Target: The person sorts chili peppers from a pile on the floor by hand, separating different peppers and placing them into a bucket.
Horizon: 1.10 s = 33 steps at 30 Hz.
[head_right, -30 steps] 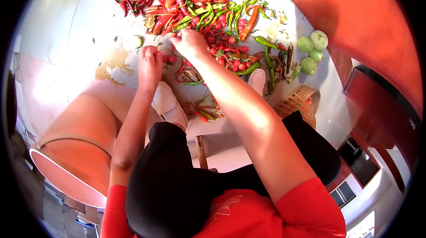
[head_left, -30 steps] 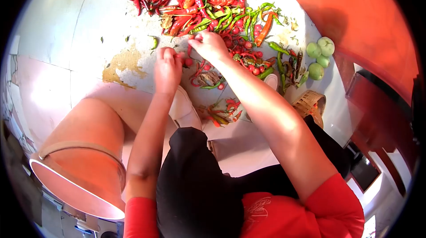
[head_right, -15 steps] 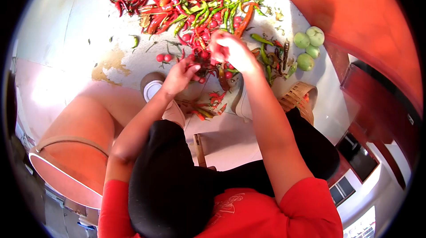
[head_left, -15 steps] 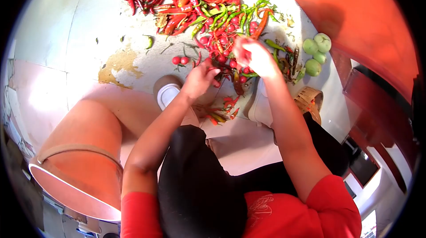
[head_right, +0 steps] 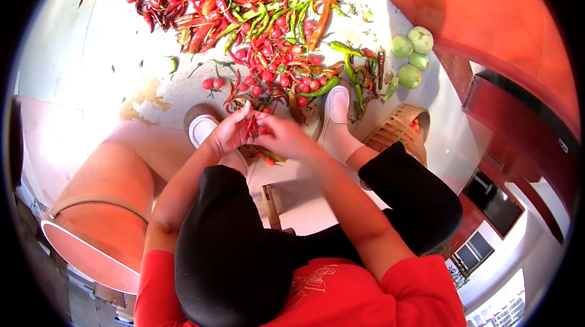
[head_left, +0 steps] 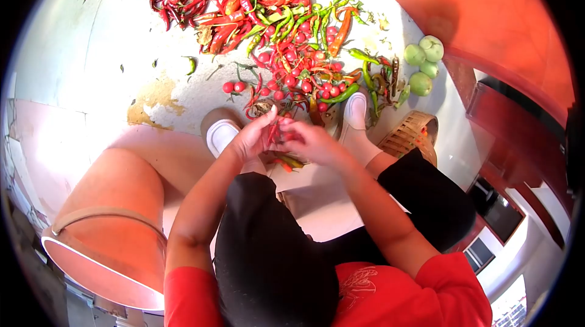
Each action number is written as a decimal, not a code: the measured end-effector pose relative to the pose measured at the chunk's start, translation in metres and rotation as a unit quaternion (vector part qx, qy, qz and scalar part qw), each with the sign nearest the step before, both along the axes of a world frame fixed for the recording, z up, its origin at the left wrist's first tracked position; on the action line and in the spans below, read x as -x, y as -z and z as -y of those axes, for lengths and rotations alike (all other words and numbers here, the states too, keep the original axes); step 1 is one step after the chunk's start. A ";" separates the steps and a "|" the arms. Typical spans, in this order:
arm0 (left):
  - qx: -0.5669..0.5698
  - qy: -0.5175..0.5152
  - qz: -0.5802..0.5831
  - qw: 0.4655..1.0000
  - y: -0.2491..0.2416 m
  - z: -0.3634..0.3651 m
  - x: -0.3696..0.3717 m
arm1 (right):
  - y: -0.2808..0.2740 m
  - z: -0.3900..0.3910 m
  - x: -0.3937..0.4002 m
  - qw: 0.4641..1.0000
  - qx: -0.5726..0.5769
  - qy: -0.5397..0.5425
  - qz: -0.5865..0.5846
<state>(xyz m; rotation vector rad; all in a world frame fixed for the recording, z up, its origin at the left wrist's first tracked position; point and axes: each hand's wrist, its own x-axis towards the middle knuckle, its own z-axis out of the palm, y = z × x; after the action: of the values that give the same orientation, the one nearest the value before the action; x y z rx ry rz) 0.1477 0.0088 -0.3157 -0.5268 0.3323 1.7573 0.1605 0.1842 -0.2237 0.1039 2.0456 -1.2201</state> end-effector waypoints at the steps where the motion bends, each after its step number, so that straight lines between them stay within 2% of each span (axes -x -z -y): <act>1: -0.015 -0.017 0.011 1.000 0.000 -0.001 -0.001 | -0.004 0.014 -0.001 1.000 -0.001 0.000 -0.001; 2: -0.029 -0.035 0.023 0.999 0.000 -0.002 -0.002 | -0.008 0.027 -0.001 0.995 -0.030 -0.002 -0.100; 3: 0.030 -0.017 0.021 0.999 -0.002 -0.002 -0.002 | -0.010 0.033 -0.001 0.979 -0.057 -0.003 -0.197; 4: 0.032 -0.016 0.022 0.999 -0.004 0.001 -0.001 | -0.009 0.031 0.001 0.979 -0.055 -0.003 -0.196; 6: 0.024 -0.006 0.039 0.999 -0.006 0.006 0.001 | -0.003 0.016 0.013 0.990 -0.024 0.138 -0.019; 7: 0.025 -0.018 0.042 0.999 -0.010 0.007 0.003 | 0.009 0.001 0.017 0.986 -0.092 0.134 -0.043; 8: 0.025 -0.019 0.042 0.999 -0.011 0.010 0.003 | 0.025 -0.013 0.022 0.968 -0.162 0.079 -0.175; 10: 0.019 -0.057 0.045 0.997 -0.013 0.019 0.003 | 0.044 -0.025 0.028 0.953 -0.209 0.008 -0.220; 12: 0.020 -0.155 0.027 0.987 -0.023 0.033 0.002 | 0.055 -0.024 0.025 0.944 -0.226 -0.040 -0.237; 14: 0.107 -0.211 -0.045 0.971 -0.055 0.054 0.004 | 0.065 -0.023 0.026 0.932 -0.238 -0.085 -0.260; 16: 0.180 -0.313 -0.060 0.931 -0.115 0.073 0.007 | 0.075 -0.026 0.024 0.923 -0.256 -0.088 -0.274; 18: 0.293 -0.388 -0.054 0.872 -0.185 0.092 0.006 | 0.077 -0.029 0.021 0.928 -0.225 -0.073 -0.287; 19: 0.297 -0.424 -0.085 0.852 -0.215 0.103 -0.001 | 0.077 -0.033 0.017 0.946 -0.178 -0.025 -0.271; 20: 0.296 -0.458 -0.118 0.830 -0.241 0.117 -0.012 | 0.073 -0.035 0.016 0.958 -0.131 0.022 -0.255; 21: 0.217 -0.506 -0.151 0.821 -0.262 0.130 -0.024 | 0.061 -0.033 0.014 0.967 -0.123 0.069 -0.212; 22: 0.134 -0.547 -0.183 0.806 -0.281 0.145 -0.039 | 0.056 -0.035 0.009 0.966 -0.118 0.072 -0.220; 24: 0.131 -0.574 -0.207 0.781 -0.313 0.179 -0.072 | 0.054 -0.041 -0.003 0.974 -0.064 0.145 -0.165; 25: 0.142 -0.590 -0.225 0.762 -0.329 0.189 -0.083 | 0.050 -0.039 -0.008 0.978 -0.057 0.149 -0.131; 28: 0.230 -0.662 -0.229 0.676 -0.362 0.228 -0.125 | 0.049 -0.017 -0.017 0.982 -0.001 0.126 -0.141; 29: 0.285 -0.660 -0.243 0.651 -0.366 0.244 -0.141 | 0.050 -0.009 -0.017 0.982 -0.026 0.096 -0.159; 30: 0.285 -0.658 -0.253 0.649 -0.365 0.256 -0.151 | 0.055 -0.001 -0.015 0.981 -0.018 0.100 -0.164; 31: 0.446 -0.664 -0.205 0.563 -0.361 0.268 -0.160 | 0.061 0.008 -0.013 0.975 -0.082 0.083 -0.188; 32: 0.590 -0.650 -0.150 0.455 -0.353 0.284 -0.172 | 0.064 0.016 -0.008 0.964 -0.146 0.066 -0.212; 33: 0.574 -0.571 -0.249 0.532 -0.337 0.313 -0.198 | 0.063 0.023 -0.003 0.953 -0.161 0.066 -0.249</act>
<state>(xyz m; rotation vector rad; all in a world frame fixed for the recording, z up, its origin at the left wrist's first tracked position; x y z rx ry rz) 0.3461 -0.3038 0.0214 -1.3746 2.0469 2.7744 0.1636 0.1617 -0.2867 0.0943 2.7104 -1.0534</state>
